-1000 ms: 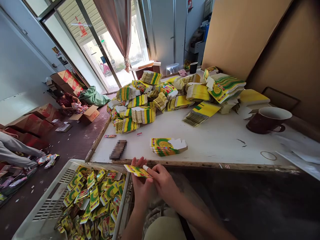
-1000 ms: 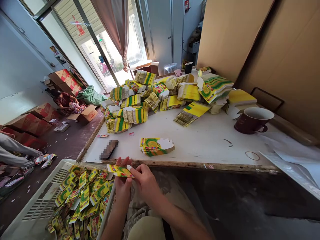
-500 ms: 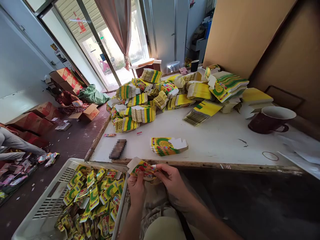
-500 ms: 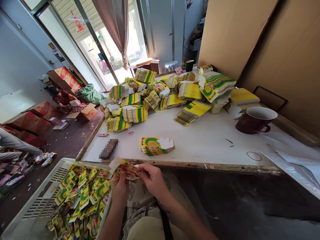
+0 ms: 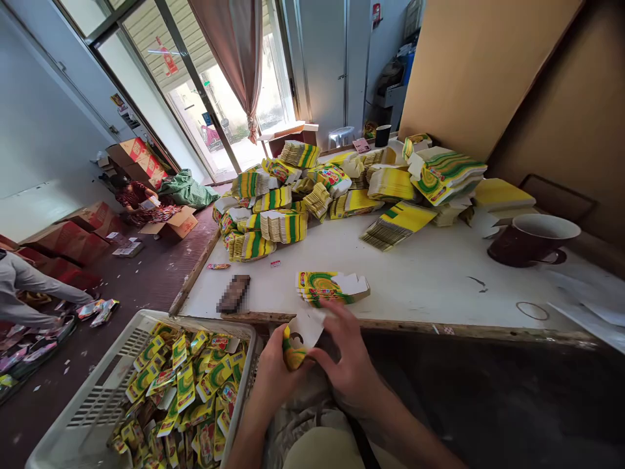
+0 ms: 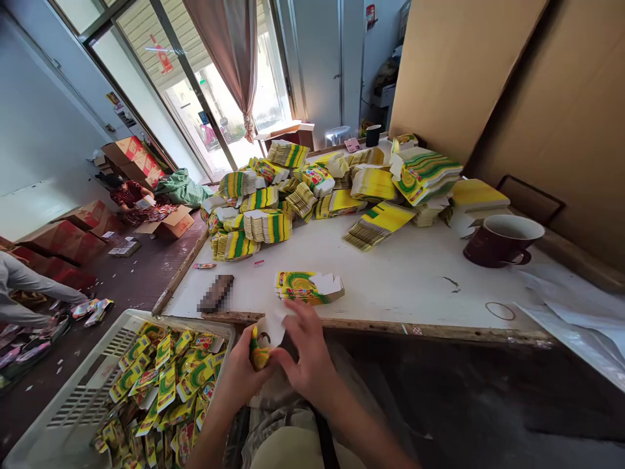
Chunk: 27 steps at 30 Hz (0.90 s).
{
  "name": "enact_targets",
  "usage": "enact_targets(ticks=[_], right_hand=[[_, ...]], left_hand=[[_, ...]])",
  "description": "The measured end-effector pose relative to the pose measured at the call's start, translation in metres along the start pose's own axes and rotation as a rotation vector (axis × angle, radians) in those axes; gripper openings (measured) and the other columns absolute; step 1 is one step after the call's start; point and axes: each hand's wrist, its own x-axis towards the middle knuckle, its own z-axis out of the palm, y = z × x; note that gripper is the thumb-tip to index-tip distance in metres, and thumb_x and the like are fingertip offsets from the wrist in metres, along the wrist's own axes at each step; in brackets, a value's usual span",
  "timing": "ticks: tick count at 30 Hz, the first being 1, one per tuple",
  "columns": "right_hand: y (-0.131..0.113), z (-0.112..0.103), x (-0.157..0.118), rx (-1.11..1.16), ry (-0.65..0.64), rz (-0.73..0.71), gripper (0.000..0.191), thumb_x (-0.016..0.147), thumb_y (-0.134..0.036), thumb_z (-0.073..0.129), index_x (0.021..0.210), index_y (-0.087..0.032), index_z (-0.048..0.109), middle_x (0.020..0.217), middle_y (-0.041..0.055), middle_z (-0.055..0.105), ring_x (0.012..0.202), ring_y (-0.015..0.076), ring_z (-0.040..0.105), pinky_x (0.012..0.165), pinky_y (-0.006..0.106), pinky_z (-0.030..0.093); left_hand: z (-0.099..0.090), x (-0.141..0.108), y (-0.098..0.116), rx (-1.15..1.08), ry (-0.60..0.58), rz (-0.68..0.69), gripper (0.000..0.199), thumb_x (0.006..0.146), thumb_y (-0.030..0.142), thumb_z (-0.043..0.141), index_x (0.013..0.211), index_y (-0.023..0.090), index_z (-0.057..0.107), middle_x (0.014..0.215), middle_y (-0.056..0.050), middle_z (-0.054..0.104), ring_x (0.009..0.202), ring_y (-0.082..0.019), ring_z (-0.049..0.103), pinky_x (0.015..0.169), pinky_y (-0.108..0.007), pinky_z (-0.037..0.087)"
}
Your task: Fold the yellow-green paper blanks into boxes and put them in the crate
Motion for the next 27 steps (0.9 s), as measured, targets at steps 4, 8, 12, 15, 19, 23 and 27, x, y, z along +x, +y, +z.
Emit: enact_targets(ticks=[4,8,12,15,19,23,27], right_hand=[[0.011,0.011,-0.004,0.503,-0.021,0.544,0.061,0.087,-0.049,0.065,0.141,-0.025,0.049,0.143,0.0148,0.056,0.129,0.0289,0.055,0.108,0.050,0.045],[0.012,0.014,-0.004,0.939,-0.363,0.826,0.056,0.080,-0.056,0.071,0.123,-0.021,0.065,0.121,0.0118,0.071,0.114,0.0287,0.066,0.102,0.046,0.050],[0.016,0.013,-0.005,0.913,-0.332,0.781,0.065,0.074,-0.057,0.077,0.127,-0.023,0.063,0.129,0.0125,0.068,0.120,0.0310,0.063,0.106,0.050,0.047],[0.014,0.013,-0.009,0.684,-0.277,0.647,0.066,0.081,-0.051,0.071,0.138,-0.022,0.055,0.144,0.0154,0.058,0.129,0.0315,0.057,0.112,0.054,0.042],[0.001,0.014,-0.015,0.359,-0.447,0.317,0.067,0.087,-0.022,0.063,0.150,-0.022,0.043,0.160,0.0149,0.037,0.146,0.0278,0.038,0.119,0.049,0.034],[-0.002,0.014,-0.012,0.205,-0.379,0.184,0.047,0.091,-0.009,0.045,0.135,-0.022,0.060,0.152,0.0140,0.048,0.138,0.0228,0.050,0.113,0.042,0.044],[0.010,0.008,-0.007,0.114,-0.330,0.148,0.040,0.091,-0.010,0.050,0.127,-0.021,0.063,0.147,0.0147,0.053,0.135,0.0245,0.053,0.112,0.043,0.046]], left_hand=[[0.015,-0.002,-0.007,0.016,0.032,0.043,0.076,0.070,0.028,0.078,0.137,0.021,0.043,0.120,-0.013,0.068,0.105,-0.030,0.068,0.089,-0.043,0.054],[0.026,-0.004,-0.014,0.008,-0.003,0.227,0.074,0.074,0.026,0.073,0.139,0.022,0.037,0.127,-0.015,0.063,0.107,-0.028,0.067,0.088,-0.041,0.054],[0.025,-0.004,-0.013,0.051,0.023,0.305,0.058,0.075,0.021,0.069,0.127,0.023,0.042,0.115,-0.011,0.064,0.095,-0.024,0.068,0.080,-0.035,0.054],[0.020,-0.002,-0.014,0.068,-0.033,0.216,0.054,0.073,0.019,0.067,0.122,0.023,0.043,0.099,-0.006,0.067,0.081,-0.021,0.068,0.071,-0.032,0.053],[0.020,0.000,-0.023,0.015,-0.032,0.238,0.055,0.072,0.015,0.062,0.124,0.020,0.045,0.109,-0.011,0.064,0.095,-0.025,0.068,0.082,-0.038,0.054],[0.022,-0.001,-0.031,0.007,0.140,0.199,0.060,0.070,0.015,0.067,0.125,0.019,0.043,0.122,-0.015,0.056,0.105,-0.026,0.065,0.089,-0.041,0.054],[0.011,-0.004,-0.029,0.102,0.138,0.116,0.052,0.069,0.014,0.069,0.117,0.019,0.051,0.110,-0.010,0.063,0.102,-0.027,0.064,0.088,-0.043,0.053]])
